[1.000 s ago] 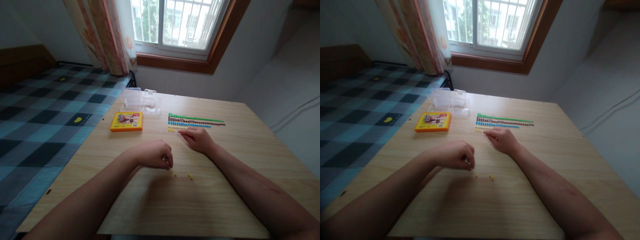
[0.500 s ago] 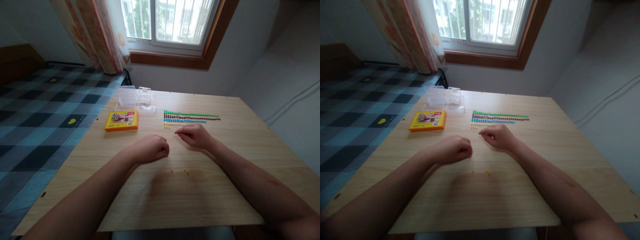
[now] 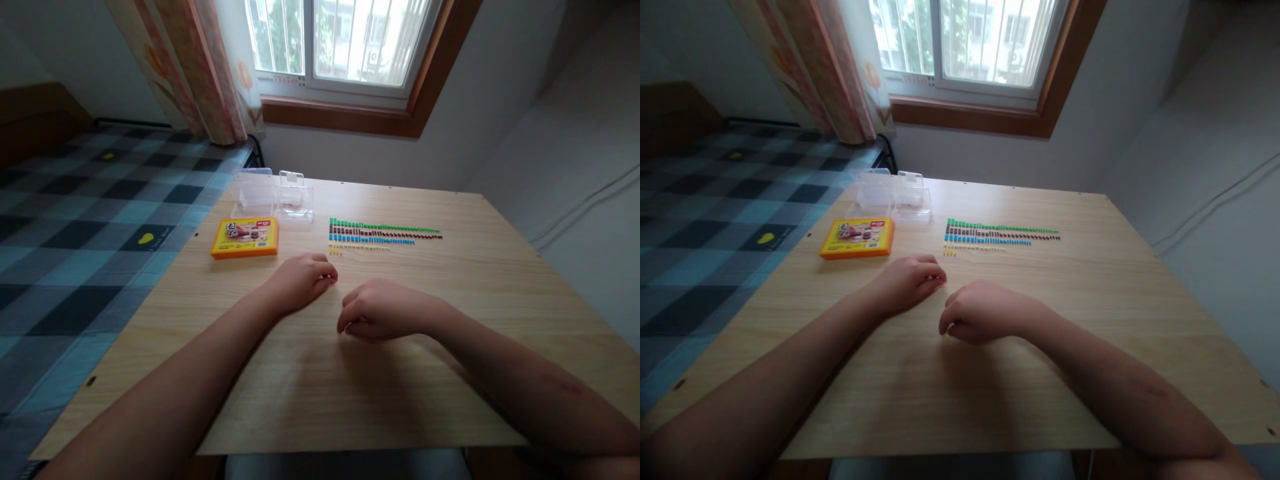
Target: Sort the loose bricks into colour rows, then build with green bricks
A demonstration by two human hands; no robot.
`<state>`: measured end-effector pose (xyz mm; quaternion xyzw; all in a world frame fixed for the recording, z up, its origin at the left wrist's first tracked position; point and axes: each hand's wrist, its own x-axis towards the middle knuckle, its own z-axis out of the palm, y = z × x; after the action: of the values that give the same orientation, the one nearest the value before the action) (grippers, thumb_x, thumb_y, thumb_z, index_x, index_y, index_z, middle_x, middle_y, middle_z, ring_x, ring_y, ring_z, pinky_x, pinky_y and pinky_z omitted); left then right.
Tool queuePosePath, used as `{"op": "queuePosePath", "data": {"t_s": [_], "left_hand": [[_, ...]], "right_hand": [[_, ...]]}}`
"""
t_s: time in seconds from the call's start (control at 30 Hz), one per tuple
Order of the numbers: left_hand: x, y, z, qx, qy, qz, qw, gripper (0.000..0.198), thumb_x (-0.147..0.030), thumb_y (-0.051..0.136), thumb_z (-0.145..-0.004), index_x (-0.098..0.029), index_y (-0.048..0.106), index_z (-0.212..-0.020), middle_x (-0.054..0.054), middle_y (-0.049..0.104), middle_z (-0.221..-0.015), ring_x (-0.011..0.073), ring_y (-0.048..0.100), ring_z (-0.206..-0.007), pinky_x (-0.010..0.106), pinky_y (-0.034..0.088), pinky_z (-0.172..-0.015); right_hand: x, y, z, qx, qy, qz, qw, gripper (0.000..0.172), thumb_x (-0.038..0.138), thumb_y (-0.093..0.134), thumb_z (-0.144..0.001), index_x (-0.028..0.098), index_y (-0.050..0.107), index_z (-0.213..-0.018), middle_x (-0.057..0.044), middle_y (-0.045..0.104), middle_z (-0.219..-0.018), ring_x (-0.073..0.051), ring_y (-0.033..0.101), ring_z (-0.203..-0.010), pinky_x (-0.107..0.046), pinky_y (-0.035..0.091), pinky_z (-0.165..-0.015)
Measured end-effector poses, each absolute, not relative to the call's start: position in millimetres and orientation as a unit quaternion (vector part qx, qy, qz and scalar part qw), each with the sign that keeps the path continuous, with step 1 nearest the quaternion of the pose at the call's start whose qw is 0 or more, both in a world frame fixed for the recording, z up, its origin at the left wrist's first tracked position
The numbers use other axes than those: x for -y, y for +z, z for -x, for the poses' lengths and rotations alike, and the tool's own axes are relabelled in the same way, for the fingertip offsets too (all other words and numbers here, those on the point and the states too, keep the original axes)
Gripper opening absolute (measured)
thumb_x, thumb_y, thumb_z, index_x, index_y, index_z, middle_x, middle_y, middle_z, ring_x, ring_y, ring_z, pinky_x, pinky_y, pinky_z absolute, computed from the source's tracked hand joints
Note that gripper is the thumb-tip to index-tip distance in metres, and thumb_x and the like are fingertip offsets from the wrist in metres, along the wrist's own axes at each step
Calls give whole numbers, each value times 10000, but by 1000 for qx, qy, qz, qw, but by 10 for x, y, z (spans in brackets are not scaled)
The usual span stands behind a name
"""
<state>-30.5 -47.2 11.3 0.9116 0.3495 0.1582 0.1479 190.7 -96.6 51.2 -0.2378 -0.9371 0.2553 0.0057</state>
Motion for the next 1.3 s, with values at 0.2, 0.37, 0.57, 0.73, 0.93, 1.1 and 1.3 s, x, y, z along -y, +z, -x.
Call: {"op": "queuePosePath", "data": {"t_s": [0.2,0.37,0.57,0.73,0.93,1.1,1.3], "left_hand": [[441,57,313,-350,174,-903,179,185,-269,615,-940,-228,795,-931,41,708,-974,174,653,-891,285,483,-801],[430,45,318,-357,176,-897,194,176,-252,640,-922,-240,815,-919,37,691,-954,158,648,-851,271,490,-783],[429,61,331,-367,168,-899,171,183,-263,641,-926,-258,824,-918,32,694,-910,159,646,-834,272,476,-758],[429,78,350,-376,151,-903,140,194,-290,631,-938,-279,824,-929,27,697,-898,160,643,-808,274,454,-719],[434,121,349,-375,140,-908,121,206,-271,610,-946,-270,816,-941,33,703,-926,164,648,-816,269,455,-715],[430,118,348,-379,139,-907,117,207,-269,602,-946,-264,808,-926,34,706,-935,170,660,-838,275,473,-746],[414,101,333,-391,144,-901,123,203,-281,605,-937,-266,807,-931,29,716,-953,174,663,-835,281,477,-742]], "right_hand": [[954,467,-1901,939,261,222,0,202,149,662,-879,256,820,-946,0,742,-857,-134,627,-739,-248,448,-694],[952,445,-1910,939,264,219,10,173,145,684,-857,247,810,-919,5,735,-857,-128,619,-730,-243,440,-679],[921,388,-1928,940,271,207,24,200,130,651,-873,247,806,-922,13,721,-841,-120,618,-724,-237,444,-685],[893,304,-1951,950,225,209,57,206,171,614,-920,251,801,-950,3,721,-831,-129,624,-730,-252,448,-703],[892,202,-1941,952,206,207,88,198,202,598,-945,253,788,-926,5,710,-809,-129,627,-723,-250,442,-694],[870,184,-1948,941,232,223,105,159,219,628,-942,234,785,-922,-6,725,-856,-129,645,-746,-244,457,-697],[561,137,-2064,894,220,331,206,134,212,655,-939,214,789,-927,-19,745,-858,-131,647,-741,-244,459,-707]]}}
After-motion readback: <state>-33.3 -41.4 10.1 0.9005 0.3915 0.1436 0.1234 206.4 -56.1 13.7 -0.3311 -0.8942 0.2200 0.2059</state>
